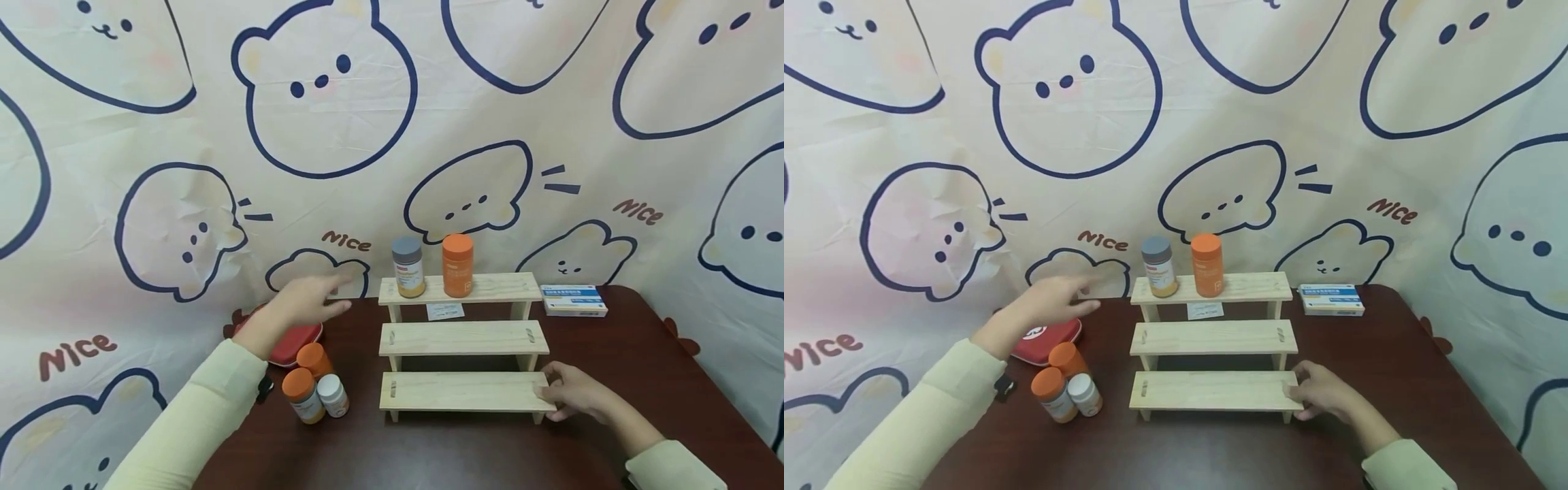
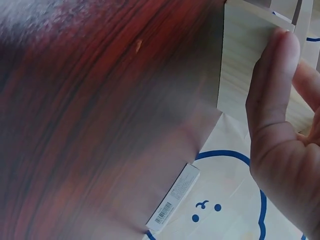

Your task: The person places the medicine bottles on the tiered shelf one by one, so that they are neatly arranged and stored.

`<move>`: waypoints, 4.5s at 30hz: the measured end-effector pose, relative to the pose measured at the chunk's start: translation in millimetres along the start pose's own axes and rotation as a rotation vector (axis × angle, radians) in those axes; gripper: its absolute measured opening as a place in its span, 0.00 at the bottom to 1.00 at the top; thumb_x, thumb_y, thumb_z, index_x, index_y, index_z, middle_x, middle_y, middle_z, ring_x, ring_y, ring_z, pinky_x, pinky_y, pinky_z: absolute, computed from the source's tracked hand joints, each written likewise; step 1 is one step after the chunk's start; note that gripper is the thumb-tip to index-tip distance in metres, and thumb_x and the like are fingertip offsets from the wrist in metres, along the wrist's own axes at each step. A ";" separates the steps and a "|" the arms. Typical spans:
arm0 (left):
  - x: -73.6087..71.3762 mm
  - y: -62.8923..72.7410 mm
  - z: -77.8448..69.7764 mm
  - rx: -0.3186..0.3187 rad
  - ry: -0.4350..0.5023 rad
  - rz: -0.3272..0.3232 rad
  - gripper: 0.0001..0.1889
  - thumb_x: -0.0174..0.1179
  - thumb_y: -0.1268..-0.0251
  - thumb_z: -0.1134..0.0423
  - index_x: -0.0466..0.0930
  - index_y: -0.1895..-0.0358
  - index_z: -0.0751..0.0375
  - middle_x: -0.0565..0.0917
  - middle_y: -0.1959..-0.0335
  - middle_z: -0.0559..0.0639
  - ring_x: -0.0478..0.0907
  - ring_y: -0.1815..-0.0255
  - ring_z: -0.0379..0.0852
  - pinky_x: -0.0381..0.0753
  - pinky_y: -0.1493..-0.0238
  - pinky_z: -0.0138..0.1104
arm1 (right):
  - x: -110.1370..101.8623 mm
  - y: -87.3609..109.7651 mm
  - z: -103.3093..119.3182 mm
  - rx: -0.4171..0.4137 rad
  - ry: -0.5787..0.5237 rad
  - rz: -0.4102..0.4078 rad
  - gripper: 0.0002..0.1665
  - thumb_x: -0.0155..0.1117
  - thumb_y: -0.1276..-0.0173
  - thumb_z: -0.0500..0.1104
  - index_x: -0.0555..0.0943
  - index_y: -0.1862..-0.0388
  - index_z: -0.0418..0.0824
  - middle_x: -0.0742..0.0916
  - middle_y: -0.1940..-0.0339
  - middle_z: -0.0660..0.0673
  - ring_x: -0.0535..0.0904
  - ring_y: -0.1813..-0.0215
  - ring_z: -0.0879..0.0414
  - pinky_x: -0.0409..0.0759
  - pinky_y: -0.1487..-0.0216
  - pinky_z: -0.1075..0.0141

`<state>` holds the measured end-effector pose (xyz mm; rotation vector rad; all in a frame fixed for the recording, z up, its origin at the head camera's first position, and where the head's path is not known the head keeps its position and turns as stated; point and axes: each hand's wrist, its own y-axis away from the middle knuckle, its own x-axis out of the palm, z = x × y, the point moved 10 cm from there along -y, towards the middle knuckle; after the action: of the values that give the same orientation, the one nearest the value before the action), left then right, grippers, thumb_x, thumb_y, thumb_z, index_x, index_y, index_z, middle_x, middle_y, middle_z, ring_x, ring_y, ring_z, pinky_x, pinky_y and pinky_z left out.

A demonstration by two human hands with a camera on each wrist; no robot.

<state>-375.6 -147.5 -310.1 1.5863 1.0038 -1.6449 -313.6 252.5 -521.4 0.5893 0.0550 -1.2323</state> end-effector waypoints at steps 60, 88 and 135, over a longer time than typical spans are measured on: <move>103.6 4.3 22.4 -0.207 0.172 0.367 0.24 0.72 0.52 0.55 0.78 0.49 0.52 0.79 0.57 0.50 0.72 0.59 0.49 0.78 0.57 0.41 | 6.4 -0.6 3.0 -0.065 -0.074 0.072 0.33 0.64 0.37 0.41 0.61 0.40 0.28 0.81 0.71 0.38 0.81 0.71 0.53 0.83 0.71 0.62; -27.6 -58.9 -142.5 0.124 0.064 0.428 0.20 0.67 0.48 0.53 0.78 0.50 0.49 0.79 0.59 0.44 0.75 0.61 0.45 0.77 0.60 0.35 | -3.3 3.9 4.8 -0.069 -0.054 0.000 0.30 0.64 0.39 0.36 0.63 0.41 0.27 0.81 0.73 0.37 0.81 0.75 0.52 0.83 0.74 0.61; -35.2 -204.0 -235.3 0.174 0.177 0.180 0.25 0.62 0.39 0.54 0.72 0.37 0.47 0.74 0.51 0.47 0.71 0.52 0.47 0.77 0.49 0.43 | -9.1 0.6 7.9 0.005 -0.024 -0.161 0.19 0.64 0.39 0.32 0.71 0.51 0.29 0.77 0.66 0.35 0.79 0.75 0.49 0.81 0.79 0.63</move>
<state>-427.4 156.0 -251.7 1.9069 0.7941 -1.5228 -318.3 256.9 -511.3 0.5828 0.0802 -1.3954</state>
